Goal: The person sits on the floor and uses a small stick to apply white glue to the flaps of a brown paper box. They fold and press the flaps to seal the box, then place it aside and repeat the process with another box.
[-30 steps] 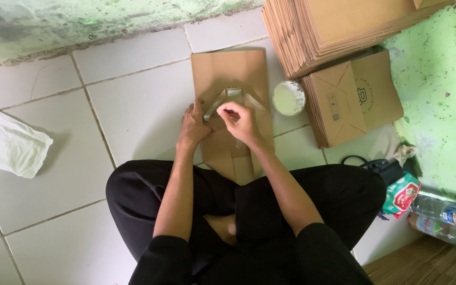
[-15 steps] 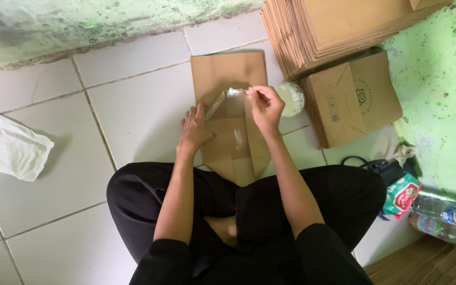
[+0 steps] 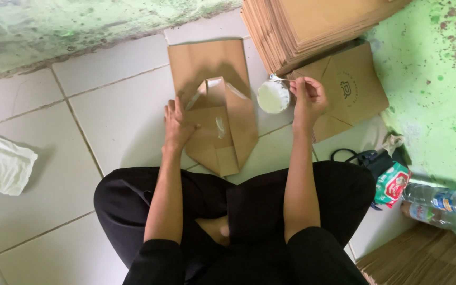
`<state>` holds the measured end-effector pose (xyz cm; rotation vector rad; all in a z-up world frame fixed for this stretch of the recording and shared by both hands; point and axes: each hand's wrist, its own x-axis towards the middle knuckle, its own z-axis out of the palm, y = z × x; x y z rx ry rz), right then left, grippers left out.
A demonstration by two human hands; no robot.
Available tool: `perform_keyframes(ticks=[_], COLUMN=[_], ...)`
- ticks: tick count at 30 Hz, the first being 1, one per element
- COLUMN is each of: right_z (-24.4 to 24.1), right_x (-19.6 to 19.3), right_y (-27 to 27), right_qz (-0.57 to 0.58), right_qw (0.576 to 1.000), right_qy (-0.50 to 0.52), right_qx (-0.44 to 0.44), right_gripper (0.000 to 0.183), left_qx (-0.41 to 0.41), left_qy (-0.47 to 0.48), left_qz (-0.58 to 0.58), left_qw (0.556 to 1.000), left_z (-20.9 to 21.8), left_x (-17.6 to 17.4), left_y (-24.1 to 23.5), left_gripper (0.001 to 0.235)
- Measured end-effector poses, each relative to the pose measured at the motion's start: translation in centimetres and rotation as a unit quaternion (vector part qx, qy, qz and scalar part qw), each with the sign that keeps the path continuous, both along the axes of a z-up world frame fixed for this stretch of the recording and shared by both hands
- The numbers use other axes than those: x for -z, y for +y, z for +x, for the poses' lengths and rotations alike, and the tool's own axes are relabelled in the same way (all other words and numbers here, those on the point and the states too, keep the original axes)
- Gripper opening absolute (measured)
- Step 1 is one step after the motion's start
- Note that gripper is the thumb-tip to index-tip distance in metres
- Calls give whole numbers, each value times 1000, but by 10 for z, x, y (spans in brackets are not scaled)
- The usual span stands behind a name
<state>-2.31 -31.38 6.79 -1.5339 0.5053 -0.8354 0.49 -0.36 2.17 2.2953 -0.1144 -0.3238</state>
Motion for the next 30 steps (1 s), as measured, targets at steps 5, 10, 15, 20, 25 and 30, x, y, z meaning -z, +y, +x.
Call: perform_keyframes(ticks=[5, 10, 15, 20, 25, 30], right_z=[-13, -17, -17, -18, -20, -19], right_x=[34, 64, 65, 53, 37, 31], right_y=[-31, -42, -33, -33, -24, -27], right_qz=[-97, -182, -184, -147, -84, 79], right_qw=[991, 967, 961, 973, 984, 989], right_qy=[88, 174, 198, 177, 154, 122], right_qx=[-21, -38, -49, -33, 1, 27], right_gripper=[20, 14, 11, 15, 21, 24], left_qx=[-14, -49, -86, -54, 55, 29], left_qy=[-71, -145, -209, -134, 5, -34], left_qz=[27, 45, -15, -12, 91, 75], left_qw=[997, 987, 974, 989, 994, 996], left_z=[4, 10, 16, 0, -21, -14], left_x=[23, 71, 115, 71, 46, 40], left_y=[-2, -5, -3, -4, 0, -5], left_gripper=[97, 88, 73, 67, 87, 94])
